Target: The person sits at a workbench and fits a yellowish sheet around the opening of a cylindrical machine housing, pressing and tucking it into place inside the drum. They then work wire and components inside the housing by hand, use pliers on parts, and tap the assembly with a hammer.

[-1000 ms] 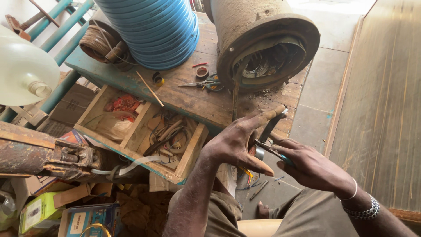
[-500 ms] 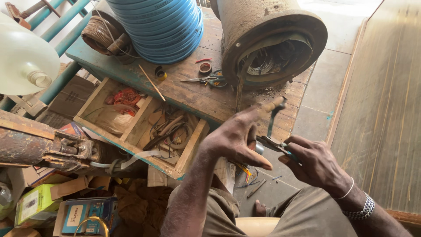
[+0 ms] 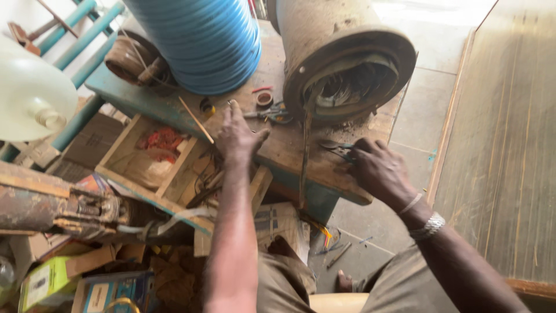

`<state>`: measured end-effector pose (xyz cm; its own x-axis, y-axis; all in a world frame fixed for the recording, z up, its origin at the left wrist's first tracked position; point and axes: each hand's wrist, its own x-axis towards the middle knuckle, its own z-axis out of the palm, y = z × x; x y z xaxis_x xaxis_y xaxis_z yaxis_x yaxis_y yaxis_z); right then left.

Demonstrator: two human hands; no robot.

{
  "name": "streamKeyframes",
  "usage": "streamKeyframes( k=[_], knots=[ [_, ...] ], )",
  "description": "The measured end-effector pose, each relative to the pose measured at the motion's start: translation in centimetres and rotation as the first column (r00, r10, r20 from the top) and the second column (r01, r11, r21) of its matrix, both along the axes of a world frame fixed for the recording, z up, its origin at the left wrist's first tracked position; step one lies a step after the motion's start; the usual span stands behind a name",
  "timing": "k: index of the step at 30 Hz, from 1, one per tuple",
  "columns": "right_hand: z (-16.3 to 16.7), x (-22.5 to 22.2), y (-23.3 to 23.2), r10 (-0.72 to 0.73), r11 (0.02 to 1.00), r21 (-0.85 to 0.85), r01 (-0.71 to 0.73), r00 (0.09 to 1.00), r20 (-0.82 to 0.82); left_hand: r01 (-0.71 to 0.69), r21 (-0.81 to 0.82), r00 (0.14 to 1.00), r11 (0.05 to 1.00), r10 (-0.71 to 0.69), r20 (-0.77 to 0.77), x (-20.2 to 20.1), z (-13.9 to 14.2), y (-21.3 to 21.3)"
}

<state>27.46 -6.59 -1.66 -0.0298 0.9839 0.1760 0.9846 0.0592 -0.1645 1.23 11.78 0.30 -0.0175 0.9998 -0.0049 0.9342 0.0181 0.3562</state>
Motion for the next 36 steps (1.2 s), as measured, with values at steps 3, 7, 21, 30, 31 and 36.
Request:
streamKeyframes(
  k=[3,7,21,30,31,36],
  knots=[
    [-0.7,-1.2,1.9,0.025,0.995,0.102,-0.022,0.999,-0.031,0.002,0.030,1.000,1.000,-0.002,0.000,1.7,-1.8,1.6],
    [-2.5,-1.5,1.6,0.082,0.934,0.353,-0.048,0.993,-0.081,0.020,0.216,0.998,0.976,-0.008,-0.057,2.2,-1.7,2.1],
    [-0.6,-1.1,-1.1,0.221,0.558,0.824,0.100,0.939,-0.263,0.530,0.580,0.339,0.618,-0.782,0.524,6.8,8.2,-14.0],
    [2.5,-0.4,-0.6,0.063,0.343,0.933,0.109,0.988,-0.139,0.696,0.465,0.017,0.547,-0.661,0.751,8.6,8.9,-15.9],
    [2.4,-0.4,-0.5,0.078,0.332,0.935,0.123,0.984,-0.157,0.694,0.458,0.031,0.556,-0.658,0.752,8.4,8.7,-15.8],
    [1.3,0.0,-2.1,0.120,0.355,0.930,0.094,0.982,-0.145,0.622,0.390,0.248,0.679,-0.643,0.725,7.6,7.3,-14.4]
  ],
)
